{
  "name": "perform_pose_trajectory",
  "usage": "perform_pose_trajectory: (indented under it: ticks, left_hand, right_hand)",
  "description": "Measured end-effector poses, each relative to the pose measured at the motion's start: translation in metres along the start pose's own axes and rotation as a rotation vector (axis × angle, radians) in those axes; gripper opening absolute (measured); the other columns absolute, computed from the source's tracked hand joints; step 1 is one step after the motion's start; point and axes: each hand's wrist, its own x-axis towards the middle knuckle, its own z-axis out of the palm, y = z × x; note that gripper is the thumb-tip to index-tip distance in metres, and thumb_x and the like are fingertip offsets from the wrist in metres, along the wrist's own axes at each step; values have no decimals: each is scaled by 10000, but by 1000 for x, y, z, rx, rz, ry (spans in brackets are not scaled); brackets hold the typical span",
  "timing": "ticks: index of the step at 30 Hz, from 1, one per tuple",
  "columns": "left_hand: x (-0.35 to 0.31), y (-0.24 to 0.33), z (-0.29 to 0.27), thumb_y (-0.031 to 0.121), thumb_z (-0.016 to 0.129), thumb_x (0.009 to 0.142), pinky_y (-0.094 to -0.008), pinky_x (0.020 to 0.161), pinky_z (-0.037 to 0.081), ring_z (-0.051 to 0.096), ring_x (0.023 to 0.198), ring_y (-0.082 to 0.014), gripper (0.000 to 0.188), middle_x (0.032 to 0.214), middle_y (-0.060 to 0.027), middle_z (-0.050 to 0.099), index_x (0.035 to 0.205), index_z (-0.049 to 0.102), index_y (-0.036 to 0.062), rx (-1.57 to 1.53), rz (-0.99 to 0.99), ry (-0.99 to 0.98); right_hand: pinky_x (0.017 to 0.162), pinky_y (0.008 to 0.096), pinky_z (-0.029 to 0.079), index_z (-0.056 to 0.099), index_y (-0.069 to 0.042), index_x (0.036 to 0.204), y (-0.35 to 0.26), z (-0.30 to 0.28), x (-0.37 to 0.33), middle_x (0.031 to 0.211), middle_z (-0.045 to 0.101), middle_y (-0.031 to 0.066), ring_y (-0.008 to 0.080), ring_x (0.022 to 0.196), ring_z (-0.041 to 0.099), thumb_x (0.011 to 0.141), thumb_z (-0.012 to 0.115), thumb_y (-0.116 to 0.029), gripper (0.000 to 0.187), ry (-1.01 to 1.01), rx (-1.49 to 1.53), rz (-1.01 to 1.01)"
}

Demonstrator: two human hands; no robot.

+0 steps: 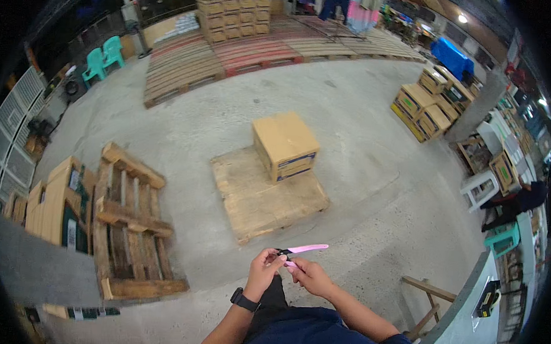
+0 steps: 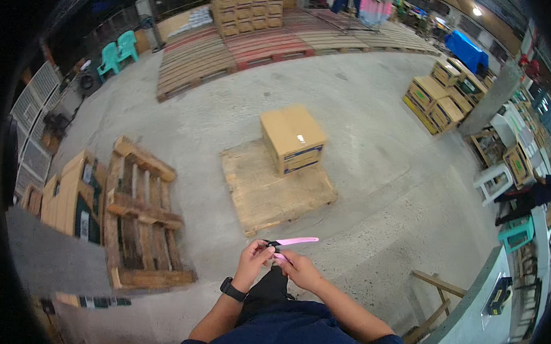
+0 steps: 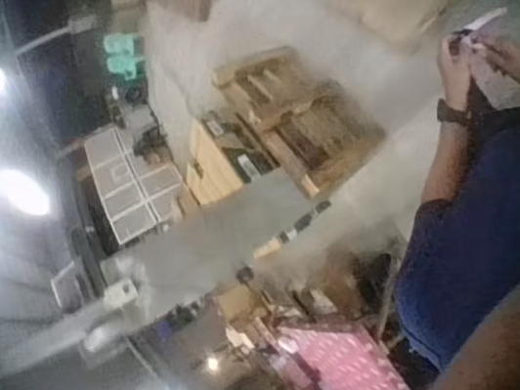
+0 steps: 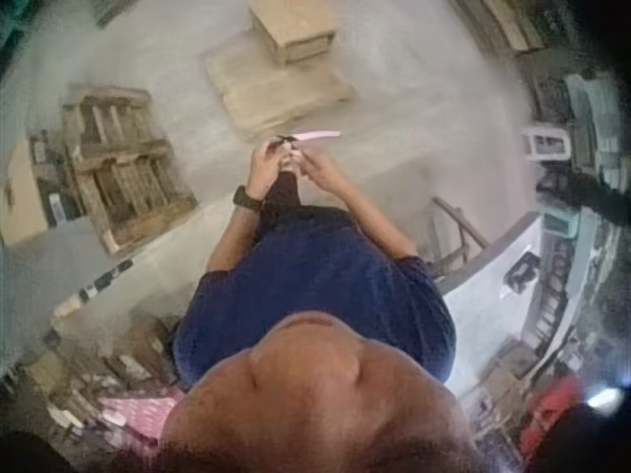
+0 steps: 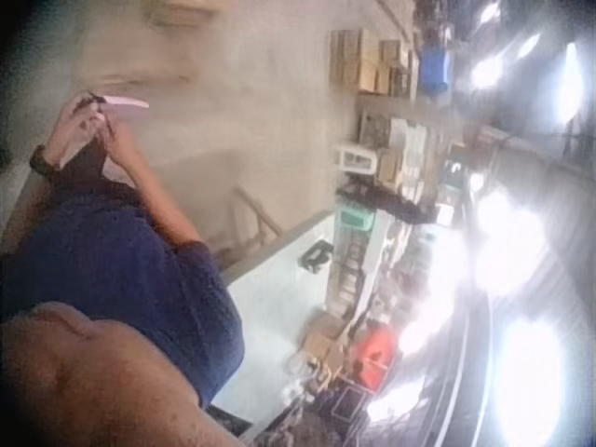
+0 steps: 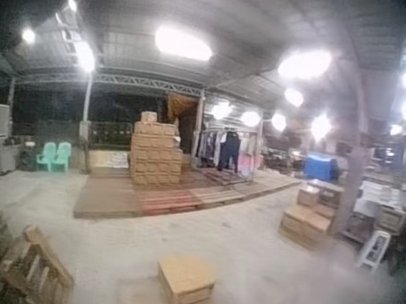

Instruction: The person opens a cardboard box using a blade, removes plastic film and various notebooks from the box, and places them onto a pink patterned table in organized stacks.

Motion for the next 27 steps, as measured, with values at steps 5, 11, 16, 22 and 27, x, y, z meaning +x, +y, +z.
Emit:
perform_pose_trajectory:
  ticks: [5,11,16,22,27]
  left_hand:
    - [149,34,13,121,574,827,-226,677,437,553,742,-99,165,840,-30,598,955,558,19,-201,17,-164]
    - [271,37,47,152,569,833,-262,760,426,535,847,-125,246,923,-52,582,1032,534,11,-338,-174,-381]
    - [370,35,19,208,612,795,-280,739,441,550,833,-138,323,902,-69,591,1043,536,16,441,-84,-322]
    - [442,18,-73,153,618,786,-249,725,448,560,782,-130,280,877,-72,598,1012,556,0,398,-136,110]
    - [471,19,-105,93,580,808,-237,738,445,550,791,-111,216,873,-41,595,1008,562,12,118,-181,411]
  right_hand:
    - [487,239,418,538,-35,991,-4,-82,113,656,557,30,84,553,517,875,498,-213,217,40,124,89]
    - [436,190,362,542,-70,1013,12,-175,172,627,507,-16,55,484,440,912,423,-281,262,18,450,315]
    - [406,186,315,528,-59,1102,60,-233,245,591,481,-23,38,445,396,909,421,-221,274,109,222,431]
    - [381,193,321,450,-37,1185,65,-300,382,636,523,31,60,439,416,898,361,-171,328,97,185,378]
    - [377,194,351,383,-46,1249,90,-320,507,680,542,44,77,420,434,883,384,-141,379,-2,296,288]
